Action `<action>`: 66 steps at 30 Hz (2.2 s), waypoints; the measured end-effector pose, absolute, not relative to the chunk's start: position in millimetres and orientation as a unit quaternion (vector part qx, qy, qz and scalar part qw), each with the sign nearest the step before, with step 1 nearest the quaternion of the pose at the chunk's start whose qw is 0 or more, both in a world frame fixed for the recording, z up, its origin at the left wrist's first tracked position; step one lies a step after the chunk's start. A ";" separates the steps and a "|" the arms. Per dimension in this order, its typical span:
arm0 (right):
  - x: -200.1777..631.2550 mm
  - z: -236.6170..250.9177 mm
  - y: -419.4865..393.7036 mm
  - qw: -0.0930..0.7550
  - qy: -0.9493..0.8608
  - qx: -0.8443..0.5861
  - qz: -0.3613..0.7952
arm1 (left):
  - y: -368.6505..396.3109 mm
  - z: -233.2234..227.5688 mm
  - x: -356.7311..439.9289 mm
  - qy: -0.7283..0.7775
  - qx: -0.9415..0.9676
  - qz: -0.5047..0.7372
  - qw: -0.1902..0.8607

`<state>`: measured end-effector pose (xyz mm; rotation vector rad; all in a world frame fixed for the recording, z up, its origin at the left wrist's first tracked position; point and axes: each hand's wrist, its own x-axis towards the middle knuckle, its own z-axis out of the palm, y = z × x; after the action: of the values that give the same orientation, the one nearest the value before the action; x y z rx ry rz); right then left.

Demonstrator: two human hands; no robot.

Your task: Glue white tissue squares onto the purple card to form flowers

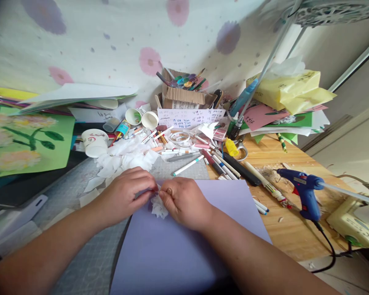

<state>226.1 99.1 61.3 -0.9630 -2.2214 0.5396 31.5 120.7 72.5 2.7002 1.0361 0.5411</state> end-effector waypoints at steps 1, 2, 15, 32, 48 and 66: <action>225.1 62.0 98.3 0.318 -0.853 -0.366 0.194 | 120.7 72.6 31.7 0.351 0.913 0.181 0.099; 224.2 62.2 97.8 0.316 -0.857 -0.364 0.184 | 120.5 72.6 31.8 0.351 0.914 0.180 0.100; 236.2 48.4 111.5 0.598 -0.533 -0.383 0.461 | 129.9 71.5 19.6 0.408 0.889 0.156 0.138; 236.5 58.2 108.6 0.502 -0.614 -0.423 0.439 | 108.9 83.0 32.2 0.316 0.921 0.125 0.189; 233.6 59.6 107.1 0.400 -0.686 -0.368 0.484 | 112.3 83.0 29.6 0.287 0.925 0.134 0.210; 235.0 59.0 107.5 0.406 -0.678 -0.372 0.487 | 107.0 86.0 30.5 0.289 0.938 0.080 0.171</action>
<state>235.0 107.5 59.0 -0.9386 -1.7099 1.2277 30.5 107.0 86.0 2.6656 0.8216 0.2286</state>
